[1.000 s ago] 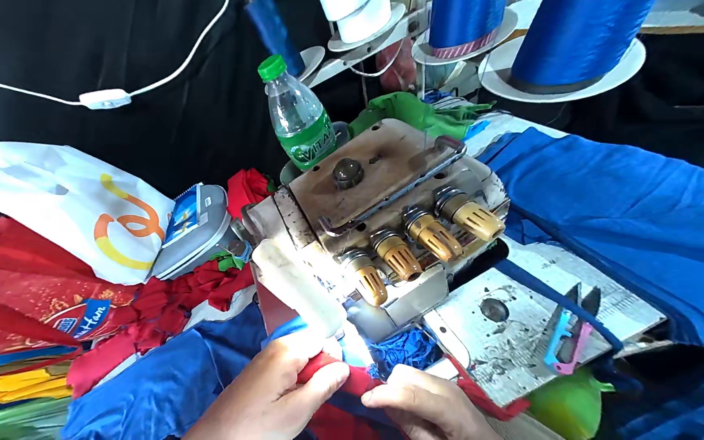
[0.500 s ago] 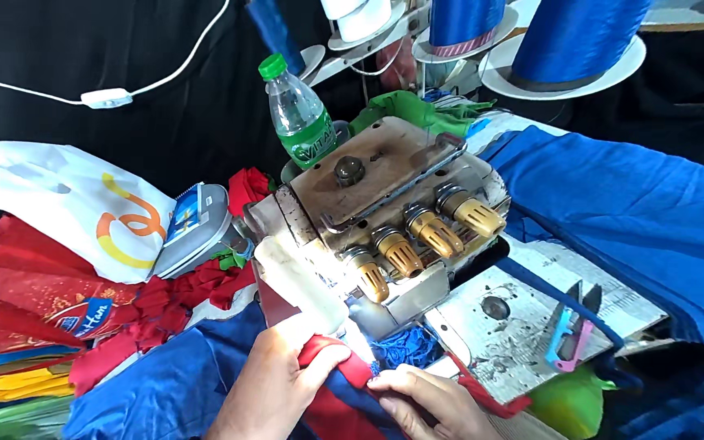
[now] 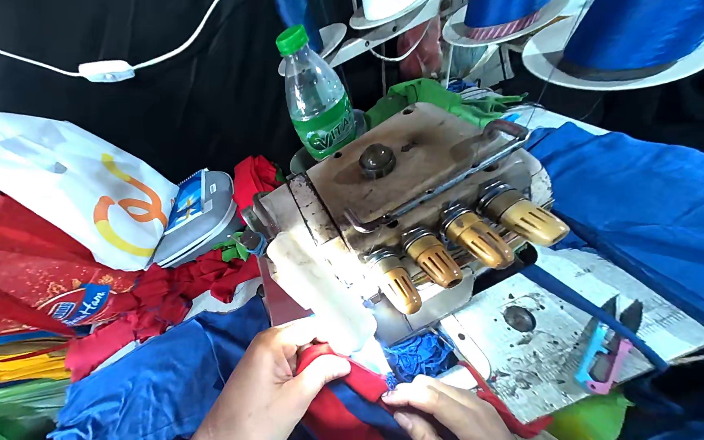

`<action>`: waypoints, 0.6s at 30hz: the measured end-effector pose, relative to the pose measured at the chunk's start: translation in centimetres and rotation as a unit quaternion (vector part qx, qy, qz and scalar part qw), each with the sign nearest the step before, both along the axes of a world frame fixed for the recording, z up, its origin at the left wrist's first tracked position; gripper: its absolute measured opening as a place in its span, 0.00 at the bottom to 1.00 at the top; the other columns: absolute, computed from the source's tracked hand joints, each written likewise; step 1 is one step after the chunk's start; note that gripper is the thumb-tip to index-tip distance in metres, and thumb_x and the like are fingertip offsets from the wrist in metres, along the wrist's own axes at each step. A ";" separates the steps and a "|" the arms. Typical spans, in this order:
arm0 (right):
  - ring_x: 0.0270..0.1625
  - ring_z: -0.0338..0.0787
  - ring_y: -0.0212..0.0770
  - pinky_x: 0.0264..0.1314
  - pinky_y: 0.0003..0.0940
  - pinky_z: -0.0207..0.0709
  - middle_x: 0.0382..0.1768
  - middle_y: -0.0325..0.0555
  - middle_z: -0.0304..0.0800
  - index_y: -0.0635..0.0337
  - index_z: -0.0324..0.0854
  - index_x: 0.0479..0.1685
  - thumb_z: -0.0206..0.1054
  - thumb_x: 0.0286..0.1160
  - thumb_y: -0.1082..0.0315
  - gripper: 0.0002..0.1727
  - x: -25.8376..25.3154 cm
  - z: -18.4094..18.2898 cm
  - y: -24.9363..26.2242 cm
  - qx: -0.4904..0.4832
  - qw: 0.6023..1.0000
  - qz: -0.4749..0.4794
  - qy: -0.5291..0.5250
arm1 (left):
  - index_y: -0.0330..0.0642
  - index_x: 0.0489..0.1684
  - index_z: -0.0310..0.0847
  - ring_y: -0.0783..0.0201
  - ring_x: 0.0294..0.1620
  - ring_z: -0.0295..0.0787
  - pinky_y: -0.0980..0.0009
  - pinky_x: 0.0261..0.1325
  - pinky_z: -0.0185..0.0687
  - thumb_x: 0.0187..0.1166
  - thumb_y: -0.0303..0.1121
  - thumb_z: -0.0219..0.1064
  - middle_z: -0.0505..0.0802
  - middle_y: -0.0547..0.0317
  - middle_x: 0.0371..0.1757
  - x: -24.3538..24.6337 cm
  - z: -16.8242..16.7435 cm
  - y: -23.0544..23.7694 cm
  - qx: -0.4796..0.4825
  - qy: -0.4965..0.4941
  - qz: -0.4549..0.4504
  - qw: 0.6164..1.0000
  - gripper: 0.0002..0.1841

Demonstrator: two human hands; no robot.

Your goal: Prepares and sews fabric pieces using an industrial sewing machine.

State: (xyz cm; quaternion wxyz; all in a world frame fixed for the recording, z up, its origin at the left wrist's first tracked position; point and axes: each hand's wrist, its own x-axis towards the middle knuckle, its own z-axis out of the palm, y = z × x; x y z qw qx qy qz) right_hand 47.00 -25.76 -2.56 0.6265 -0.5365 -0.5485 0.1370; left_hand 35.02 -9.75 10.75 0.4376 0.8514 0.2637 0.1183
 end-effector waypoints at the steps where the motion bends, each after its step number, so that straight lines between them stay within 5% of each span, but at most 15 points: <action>1: 0.43 0.89 0.38 0.51 0.18 0.78 0.37 0.56 0.90 0.67 0.86 0.50 0.63 0.82 0.74 0.08 0.0 0.0 0.0 0.002 1.000 0.000 0.000 | 0.41 0.38 0.89 0.87 0.39 0.88 0.87 0.48 0.84 0.71 0.25 0.73 0.93 0.76 0.37 0.0 -0.1 -0.1 -0.001 -0.005 -0.001 1.000 0.03; 5: 0.42 0.88 0.38 0.50 0.19 0.78 0.36 0.56 0.89 0.65 0.86 0.50 0.63 0.82 0.74 0.08 0.0 -0.2 0.0 0.008 1.000 0.002 -0.004 | 0.40 0.37 0.89 0.84 0.40 0.90 0.86 0.49 0.86 0.71 0.25 0.71 0.95 0.72 0.37 0.1 -0.9 -0.4 0.019 -0.040 0.027 0.999 0.03; 11: 0.44 0.90 0.39 0.52 0.21 0.80 0.38 0.57 0.91 0.67 0.86 0.52 0.62 0.83 0.74 0.09 0.1 0.3 -0.2 -0.010 1.000 0.017 -0.007 | 0.38 0.38 0.90 0.80 0.34 0.84 0.86 0.42 0.78 0.69 0.36 0.73 0.93 0.59 0.34 -0.2 -3.8 -0.4 0.272 -0.040 0.041 0.961 0.10; 14: 0.46 0.92 0.41 0.55 0.24 0.81 0.41 0.62 0.93 0.72 0.85 0.52 0.61 0.83 0.76 0.10 0.2 1.5 -0.8 -0.030 0.999 0.041 0.014 | 0.36 0.45 0.88 0.61 0.44 0.90 0.66 0.50 0.84 0.73 0.38 0.70 0.93 0.50 0.43 -0.1 -3.1 -1.2 0.298 0.034 0.048 0.953 0.14; 16: 0.48 0.93 0.40 0.58 0.24 0.81 0.43 0.63 0.93 0.74 0.85 0.52 0.59 0.84 0.77 0.10 0.3 1.9 -0.9 -0.032 0.997 0.060 0.025 | 0.34 0.47 0.88 0.52 0.48 0.89 0.52 0.51 0.80 0.76 0.37 0.67 0.92 0.46 0.46 -0.2 -3.1 -1.4 0.292 0.052 0.035 0.954 0.14; 18: 0.49 0.93 0.42 0.59 0.26 0.81 0.44 0.65 0.93 0.75 0.84 0.53 0.58 0.85 0.76 0.11 0.6 2.2 -0.8 -0.038 0.996 0.076 0.033 | 0.33 0.45 0.87 0.51 0.47 0.88 0.49 0.52 0.74 0.78 0.37 0.65 0.91 0.46 0.43 -0.3 -3.1 -1.7 0.298 0.064 0.032 0.952 0.14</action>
